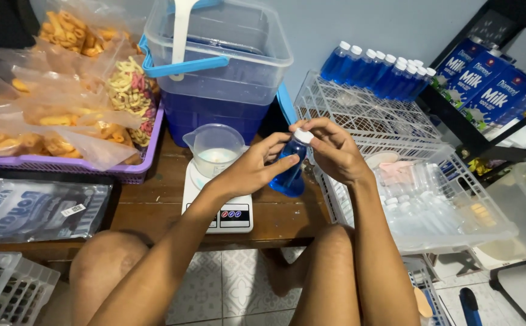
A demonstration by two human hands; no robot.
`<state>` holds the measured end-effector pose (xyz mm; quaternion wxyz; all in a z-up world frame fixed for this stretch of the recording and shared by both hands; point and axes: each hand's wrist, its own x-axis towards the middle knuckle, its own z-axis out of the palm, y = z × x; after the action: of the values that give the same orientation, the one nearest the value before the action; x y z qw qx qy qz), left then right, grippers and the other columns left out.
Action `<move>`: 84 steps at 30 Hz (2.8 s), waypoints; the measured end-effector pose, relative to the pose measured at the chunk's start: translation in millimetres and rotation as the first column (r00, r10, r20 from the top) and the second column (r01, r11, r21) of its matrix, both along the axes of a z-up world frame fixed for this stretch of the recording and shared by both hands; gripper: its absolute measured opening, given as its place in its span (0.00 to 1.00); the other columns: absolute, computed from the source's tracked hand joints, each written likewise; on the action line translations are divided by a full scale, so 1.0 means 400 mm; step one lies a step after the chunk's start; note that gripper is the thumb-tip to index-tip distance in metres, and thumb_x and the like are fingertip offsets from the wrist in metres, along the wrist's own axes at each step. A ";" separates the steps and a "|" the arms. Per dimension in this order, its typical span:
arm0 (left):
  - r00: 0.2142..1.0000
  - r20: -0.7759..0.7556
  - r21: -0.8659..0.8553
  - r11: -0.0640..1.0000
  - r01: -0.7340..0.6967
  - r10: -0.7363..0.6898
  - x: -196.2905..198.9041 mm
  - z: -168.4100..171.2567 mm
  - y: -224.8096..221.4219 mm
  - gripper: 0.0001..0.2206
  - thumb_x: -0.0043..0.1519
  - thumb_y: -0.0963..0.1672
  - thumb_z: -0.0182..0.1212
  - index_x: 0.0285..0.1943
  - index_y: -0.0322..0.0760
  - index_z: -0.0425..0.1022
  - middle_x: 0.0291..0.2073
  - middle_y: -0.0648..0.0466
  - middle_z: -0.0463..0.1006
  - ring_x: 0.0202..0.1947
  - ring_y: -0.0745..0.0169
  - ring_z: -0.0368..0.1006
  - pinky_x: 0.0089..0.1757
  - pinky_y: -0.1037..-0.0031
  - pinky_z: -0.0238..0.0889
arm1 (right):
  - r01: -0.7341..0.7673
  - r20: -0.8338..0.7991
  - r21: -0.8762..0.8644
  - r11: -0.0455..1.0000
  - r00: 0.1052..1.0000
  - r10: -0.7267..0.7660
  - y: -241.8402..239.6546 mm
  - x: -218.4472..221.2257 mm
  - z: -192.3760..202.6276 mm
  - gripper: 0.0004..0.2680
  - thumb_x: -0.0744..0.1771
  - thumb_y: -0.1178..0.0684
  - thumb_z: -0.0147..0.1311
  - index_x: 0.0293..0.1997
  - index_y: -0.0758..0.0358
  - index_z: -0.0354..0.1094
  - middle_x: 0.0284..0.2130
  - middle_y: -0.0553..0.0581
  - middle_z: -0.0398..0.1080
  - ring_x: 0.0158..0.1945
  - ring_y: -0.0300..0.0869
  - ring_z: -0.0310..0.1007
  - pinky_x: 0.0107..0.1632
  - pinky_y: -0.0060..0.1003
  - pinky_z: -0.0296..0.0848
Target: The person scoops blue liquid from a large container into a measuring cup on a scale, pours it through a funnel into small bottles, and caps the bottles.
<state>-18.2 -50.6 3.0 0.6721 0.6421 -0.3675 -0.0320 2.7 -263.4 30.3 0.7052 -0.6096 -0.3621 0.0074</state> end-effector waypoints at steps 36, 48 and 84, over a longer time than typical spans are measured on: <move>0.974 -0.160 -0.150 0.971 -0.185 0.160 0.026 -0.018 0.013 0.25 0.59 0.45 0.70 0.65 0.35 0.68 0.49 0.45 0.82 0.50 0.57 0.78 0.53 0.67 0.70 | 0.259 -0.090 -0.033 0.965 0.961 -0.261 0.123 -0.052 0.025 0.12 0.69 0.61 0.52 0.59 0.77 0.69 0.51 0.67 0.75 0.55 0.41 0.69 0.64 0.39 0.64; 0.788 -0.138 0.088 0.800 -0.593 0.600 0.042 -0.065 -0.040 0.23 0.56 0.48 0.71 0.58 0.47 0.64 0.46 0.51 0.84 0.49 0.50 0.80 0.52 0.64 0.70 | 0.434 0.038 -0.228 0.872 0.899 -0.437 0.187 -0.108 0.053 0.24 0.67 0.54 0.61 0.71 0.61 0.59 0.60 0.68 0.70 0.64 0.51 0.68 0.67 0.47 0.66; 0.381 -0.871 0.218 0.940 -0.262 0.309 -0.034 0.039 -0.319 0.10 0.55 0.44 0.62 0.43 0.39 0.83 0.29 0.49 0.93 0.31 0.57 0.87 0.38 0.73 0.69 | 0.934 -0.142 -0.332 0.129 0.086 -0.986 -0.649 0.608 -0.078 0.25 0.63 0.49 0.66 0.66 0.54 0.59 0.47 0.54 0.75 0.43 0.38 0.77 0.42 0.32 0.78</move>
<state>-31.9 -178.2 18.5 0.7442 0.5943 0.1612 -0.2589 245.9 -523.0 -0.8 0.5345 -0.7374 0.2521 -0.3271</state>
